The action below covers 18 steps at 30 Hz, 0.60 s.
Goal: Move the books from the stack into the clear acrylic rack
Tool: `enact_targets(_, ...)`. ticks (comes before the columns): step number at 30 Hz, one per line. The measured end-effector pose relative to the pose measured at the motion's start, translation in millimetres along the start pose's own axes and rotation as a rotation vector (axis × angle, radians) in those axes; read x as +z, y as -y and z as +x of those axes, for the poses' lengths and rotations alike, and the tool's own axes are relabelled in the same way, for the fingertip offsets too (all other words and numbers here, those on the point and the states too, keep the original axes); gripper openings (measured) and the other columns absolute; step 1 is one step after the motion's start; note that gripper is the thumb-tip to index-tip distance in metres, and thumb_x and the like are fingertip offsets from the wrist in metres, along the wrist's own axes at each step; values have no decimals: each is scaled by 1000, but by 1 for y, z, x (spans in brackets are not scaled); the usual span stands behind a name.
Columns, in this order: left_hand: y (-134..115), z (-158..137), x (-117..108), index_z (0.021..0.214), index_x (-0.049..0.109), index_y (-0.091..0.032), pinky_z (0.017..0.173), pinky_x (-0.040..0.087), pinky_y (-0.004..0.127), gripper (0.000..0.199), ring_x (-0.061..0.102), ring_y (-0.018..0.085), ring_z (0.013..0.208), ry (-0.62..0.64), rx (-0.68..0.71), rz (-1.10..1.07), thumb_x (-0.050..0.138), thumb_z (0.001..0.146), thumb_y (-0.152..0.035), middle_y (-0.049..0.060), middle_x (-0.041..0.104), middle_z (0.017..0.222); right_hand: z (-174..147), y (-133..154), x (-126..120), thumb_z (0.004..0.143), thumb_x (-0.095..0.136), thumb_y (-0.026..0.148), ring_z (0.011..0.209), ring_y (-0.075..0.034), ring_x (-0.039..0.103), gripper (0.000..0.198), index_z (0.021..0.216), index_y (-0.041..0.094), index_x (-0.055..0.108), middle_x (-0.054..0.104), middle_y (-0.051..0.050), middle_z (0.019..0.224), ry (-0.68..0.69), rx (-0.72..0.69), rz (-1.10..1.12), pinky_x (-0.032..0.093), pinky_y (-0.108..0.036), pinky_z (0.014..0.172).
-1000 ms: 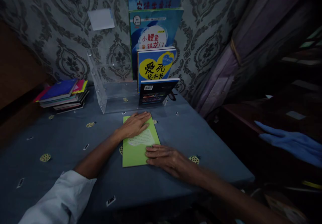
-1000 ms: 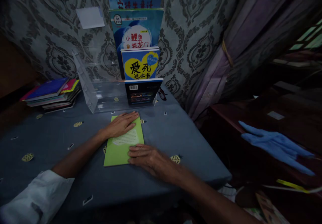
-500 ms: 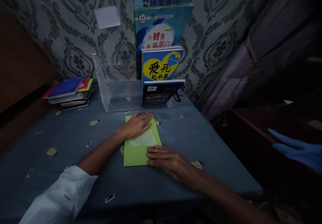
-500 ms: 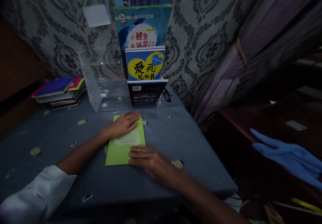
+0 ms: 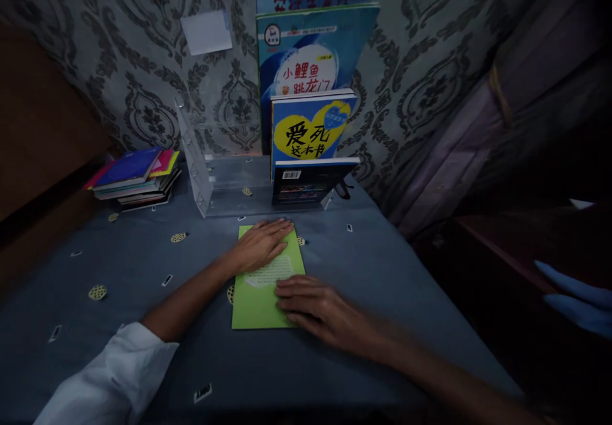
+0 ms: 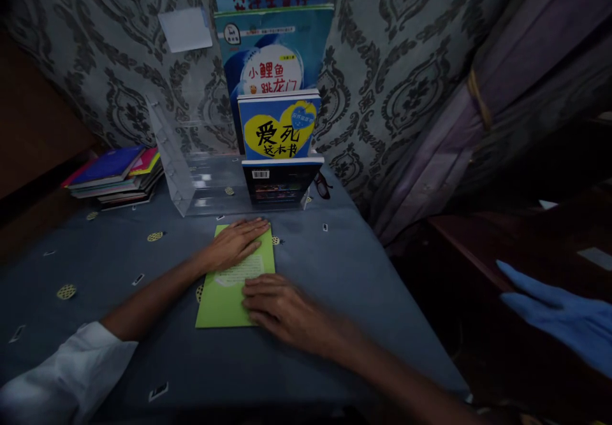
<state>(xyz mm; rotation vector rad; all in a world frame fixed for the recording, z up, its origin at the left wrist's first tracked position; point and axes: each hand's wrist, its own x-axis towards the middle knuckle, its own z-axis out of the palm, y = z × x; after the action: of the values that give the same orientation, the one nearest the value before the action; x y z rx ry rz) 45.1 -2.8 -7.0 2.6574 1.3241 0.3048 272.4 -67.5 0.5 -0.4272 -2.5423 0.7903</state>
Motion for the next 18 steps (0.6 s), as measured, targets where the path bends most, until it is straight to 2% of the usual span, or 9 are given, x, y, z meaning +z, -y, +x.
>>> enact_targets(4,6,-1,0,150,46,-15,122,32,39,49,37,18,149,-42,17,-86,30,105,-29,7,43,158,23,-21,0,101,56,27,131,-25,59,32,129,19,68,67,-13,135,-14,14,-82,45,-46,115)
enact_targets(10,18,-2,6,138,60,-18,118,40,41,48,50,19,140,-137,-29,-203,34,98,-15,8,58,147,46,-60,-3,103,47,26,133,-26,58,36,134,18,65,66,-14,137,-60,-29,-159,44,-49,115)
enact_targets(15,17,-3,9,144,54,-19,117,42,44,49,51,21,140,-190,-80,-172,33,100,-20,9,58,147,45,-88,-5,103,47,33,138,-29,52,43,141,18,59,60,-15,144,-163,83,-240,39,-55,118)
enact_targets(18,13,-6,6,147,49,-16,121,37,43,49,45,20,145,-159,-124,-98,31,102,-23,11,53,151,43,-95,-5,102,48,37,141,-29,48,46,144,20,56,55,-14,150,-190,125,-251,38,-56,118)
